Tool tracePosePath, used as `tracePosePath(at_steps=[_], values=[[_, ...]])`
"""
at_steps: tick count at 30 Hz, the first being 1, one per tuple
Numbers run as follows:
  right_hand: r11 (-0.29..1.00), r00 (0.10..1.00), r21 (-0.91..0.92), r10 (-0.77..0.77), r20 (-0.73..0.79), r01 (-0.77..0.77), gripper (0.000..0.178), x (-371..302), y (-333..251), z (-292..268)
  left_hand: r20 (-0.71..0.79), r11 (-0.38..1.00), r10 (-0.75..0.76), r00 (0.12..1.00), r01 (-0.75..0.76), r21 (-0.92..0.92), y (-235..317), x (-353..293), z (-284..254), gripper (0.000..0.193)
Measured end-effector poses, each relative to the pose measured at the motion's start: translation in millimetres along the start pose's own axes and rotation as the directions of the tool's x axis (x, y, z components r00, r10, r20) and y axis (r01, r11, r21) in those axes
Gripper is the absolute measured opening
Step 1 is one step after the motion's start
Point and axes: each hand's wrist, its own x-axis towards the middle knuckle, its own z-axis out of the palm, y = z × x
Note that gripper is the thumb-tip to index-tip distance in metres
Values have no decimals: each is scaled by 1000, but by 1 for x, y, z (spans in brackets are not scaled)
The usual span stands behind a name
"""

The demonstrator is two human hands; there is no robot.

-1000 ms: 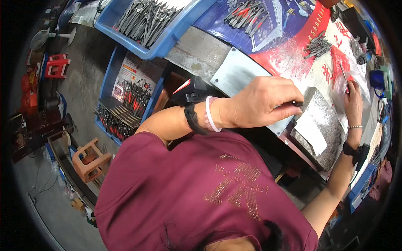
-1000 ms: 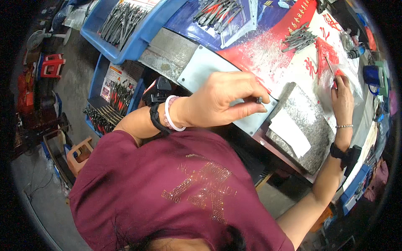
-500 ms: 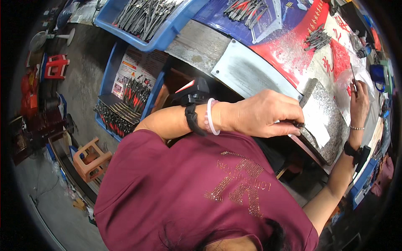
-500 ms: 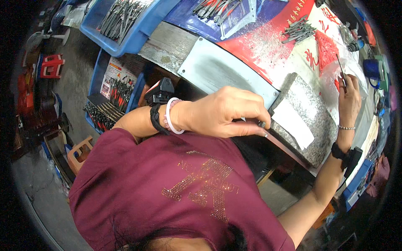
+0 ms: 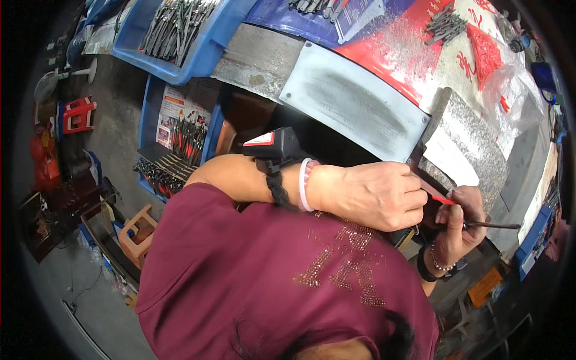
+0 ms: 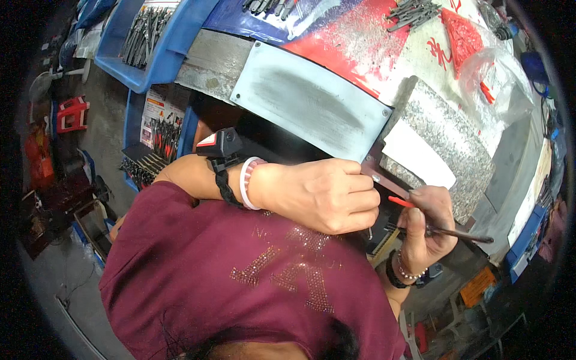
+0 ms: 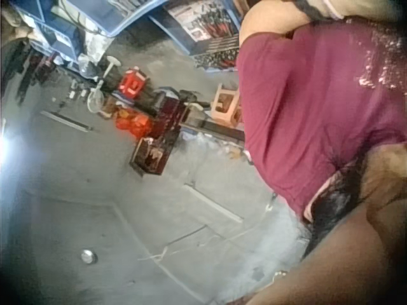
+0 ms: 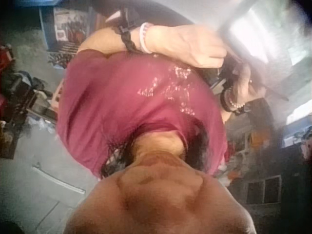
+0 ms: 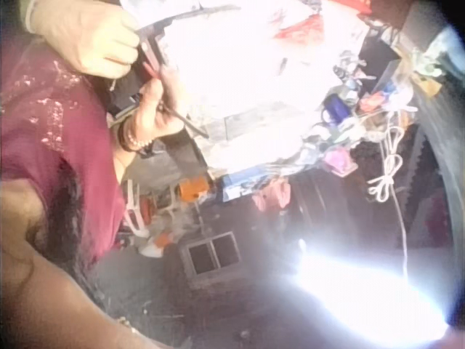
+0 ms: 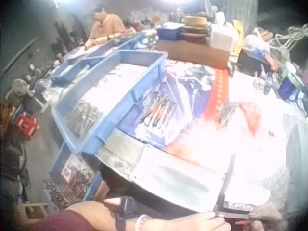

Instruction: The person repeatedly sharpens small metal rods by hand using a rectangular sharpening stone. They pick up rods from a blue tray, rub them against the stone, inspect the edges, and place them back on the work surface. The process is repeated for multiple rods.

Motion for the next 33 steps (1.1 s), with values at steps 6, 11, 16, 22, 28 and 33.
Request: tracePosePath(at_steps=[6, 11, 16, 22, 28, 33], values=[[950, 995, 309, 64, -81, -36, 16, -1, 7, 9, 6, 990, -81, 997, 82, -113, 5, 4, 4, 14], [918, 992, 396, 47, -119, 4, 17, 4, 11, 18, -37, 874, -356, 934, 319, -367, 5, 9, -6, 21], [907, 983, 419, 34, -179, 45, 16, 5, 11, 29, -86, 761, -548, 832, 453, -464, 2, 12, -14, 18], [922, 992, 387, 47, -115, 1, 15, 1, 12, 39, 63, 633, -618, 784, 543, -552, 1, 13, -17, 14], [919, 994, 394, 36, -100, 7, 14, 0, 16, 44, 82, 635, -624, 777, 566, -525, 1, 9, -17, 15], [921, 992, 387, 91, -87, -51, 12, -1, 17, 46, 34, 679, -609, 792, 544, -493, -1, 5, -15, 16]])
